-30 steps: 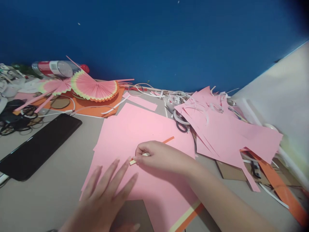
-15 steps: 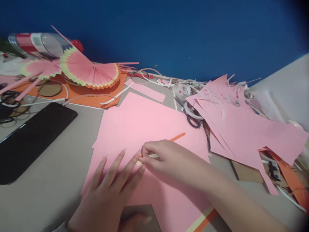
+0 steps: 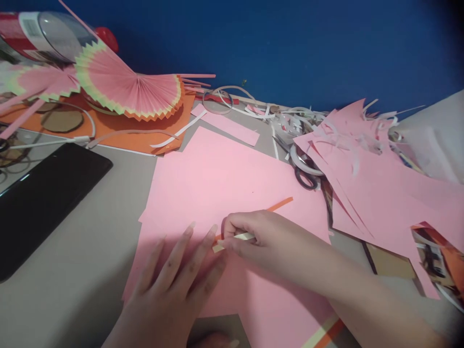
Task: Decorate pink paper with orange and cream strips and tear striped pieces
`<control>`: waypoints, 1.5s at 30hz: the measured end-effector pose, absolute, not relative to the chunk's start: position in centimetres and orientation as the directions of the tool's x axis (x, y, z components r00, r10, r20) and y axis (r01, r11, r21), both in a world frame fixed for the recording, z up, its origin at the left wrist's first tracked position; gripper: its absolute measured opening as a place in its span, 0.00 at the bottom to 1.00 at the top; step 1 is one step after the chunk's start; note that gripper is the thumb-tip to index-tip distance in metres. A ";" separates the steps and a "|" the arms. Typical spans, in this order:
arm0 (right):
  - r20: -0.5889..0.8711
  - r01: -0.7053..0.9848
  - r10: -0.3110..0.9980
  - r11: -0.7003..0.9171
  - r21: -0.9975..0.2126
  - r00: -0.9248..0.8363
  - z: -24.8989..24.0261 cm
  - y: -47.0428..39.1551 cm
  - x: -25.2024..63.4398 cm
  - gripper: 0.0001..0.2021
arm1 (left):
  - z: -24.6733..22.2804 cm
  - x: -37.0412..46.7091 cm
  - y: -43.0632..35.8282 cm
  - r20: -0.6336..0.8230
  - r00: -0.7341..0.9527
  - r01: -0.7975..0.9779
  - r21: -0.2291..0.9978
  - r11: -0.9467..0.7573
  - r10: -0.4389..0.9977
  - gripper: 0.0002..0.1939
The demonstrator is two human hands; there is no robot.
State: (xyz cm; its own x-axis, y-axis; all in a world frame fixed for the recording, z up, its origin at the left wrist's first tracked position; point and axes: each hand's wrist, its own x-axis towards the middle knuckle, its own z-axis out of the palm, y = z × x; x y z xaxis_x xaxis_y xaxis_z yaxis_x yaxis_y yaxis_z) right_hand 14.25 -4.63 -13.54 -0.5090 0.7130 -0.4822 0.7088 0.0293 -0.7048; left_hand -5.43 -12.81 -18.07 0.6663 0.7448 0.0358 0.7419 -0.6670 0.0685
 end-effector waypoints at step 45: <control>-0.412 0.775 0.762 0.181 -0.605 -0.499 -14.7 -5.4 14.3 0.07 | -17.7 -5.8 -13.1 0.092 0.663 0.738 0.086 -0.669 0.743 0.43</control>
State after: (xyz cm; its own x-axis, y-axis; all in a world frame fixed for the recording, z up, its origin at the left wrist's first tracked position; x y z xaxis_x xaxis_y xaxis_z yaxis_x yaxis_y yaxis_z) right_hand 14.34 -5.38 -14.74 -0.4995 0.7623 -0.4117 0.7751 0.1809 -0.6053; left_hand -5.83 -13.07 -17.72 0.6632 0.7428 0.0915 0.7379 -0.6694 0.0859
